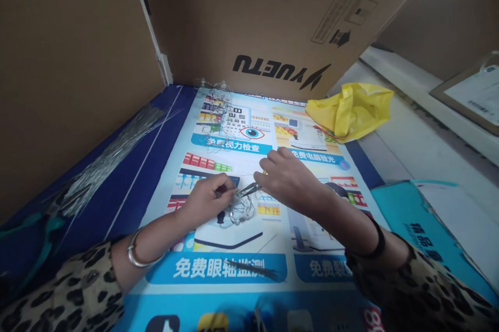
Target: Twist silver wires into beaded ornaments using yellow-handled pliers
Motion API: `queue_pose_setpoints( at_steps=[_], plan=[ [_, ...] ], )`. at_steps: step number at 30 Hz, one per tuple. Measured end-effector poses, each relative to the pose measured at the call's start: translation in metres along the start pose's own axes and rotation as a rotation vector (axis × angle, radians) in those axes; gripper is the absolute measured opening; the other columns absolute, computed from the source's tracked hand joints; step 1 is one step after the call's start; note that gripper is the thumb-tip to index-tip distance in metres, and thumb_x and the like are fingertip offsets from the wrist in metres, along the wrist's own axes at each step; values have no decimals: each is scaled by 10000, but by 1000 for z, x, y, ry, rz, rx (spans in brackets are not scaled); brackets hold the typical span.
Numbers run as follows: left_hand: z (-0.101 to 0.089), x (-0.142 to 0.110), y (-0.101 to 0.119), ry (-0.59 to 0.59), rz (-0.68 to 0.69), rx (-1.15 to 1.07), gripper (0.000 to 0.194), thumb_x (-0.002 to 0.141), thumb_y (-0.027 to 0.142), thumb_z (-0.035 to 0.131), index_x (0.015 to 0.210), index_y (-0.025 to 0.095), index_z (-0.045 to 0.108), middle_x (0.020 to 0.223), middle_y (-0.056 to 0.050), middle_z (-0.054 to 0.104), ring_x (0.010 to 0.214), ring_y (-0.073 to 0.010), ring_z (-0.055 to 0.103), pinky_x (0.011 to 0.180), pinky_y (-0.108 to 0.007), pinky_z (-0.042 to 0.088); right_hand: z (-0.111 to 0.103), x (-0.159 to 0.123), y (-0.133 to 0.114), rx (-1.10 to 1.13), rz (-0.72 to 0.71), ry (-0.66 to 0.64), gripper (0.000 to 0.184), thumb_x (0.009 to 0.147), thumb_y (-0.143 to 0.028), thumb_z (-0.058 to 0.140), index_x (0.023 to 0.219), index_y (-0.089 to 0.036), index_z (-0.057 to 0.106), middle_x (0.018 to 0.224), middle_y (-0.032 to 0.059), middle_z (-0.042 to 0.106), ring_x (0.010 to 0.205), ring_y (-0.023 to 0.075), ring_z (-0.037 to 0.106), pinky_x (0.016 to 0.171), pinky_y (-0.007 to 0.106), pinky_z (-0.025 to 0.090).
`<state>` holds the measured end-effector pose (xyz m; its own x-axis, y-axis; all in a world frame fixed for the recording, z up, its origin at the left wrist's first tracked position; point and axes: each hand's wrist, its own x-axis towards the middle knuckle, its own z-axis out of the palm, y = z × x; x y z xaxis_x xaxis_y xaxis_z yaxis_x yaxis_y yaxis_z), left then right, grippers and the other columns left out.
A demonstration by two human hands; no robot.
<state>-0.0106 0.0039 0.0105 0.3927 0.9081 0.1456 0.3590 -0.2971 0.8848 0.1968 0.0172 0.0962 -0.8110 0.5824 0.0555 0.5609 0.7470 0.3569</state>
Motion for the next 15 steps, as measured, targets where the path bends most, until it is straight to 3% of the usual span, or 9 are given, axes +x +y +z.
queue_pose_setpoints(
  at_steps=[15],
  plan=[
    [2,0,4,26,25,26,111,766,159,517,657,170,500,584,33,556,527,-83,503,494,-187,385,-1,4,-4,-14,-13,-22,152,829,-137,532,697,-176,596,697,56,535,730,189,373,673,342,199]
  ],
)
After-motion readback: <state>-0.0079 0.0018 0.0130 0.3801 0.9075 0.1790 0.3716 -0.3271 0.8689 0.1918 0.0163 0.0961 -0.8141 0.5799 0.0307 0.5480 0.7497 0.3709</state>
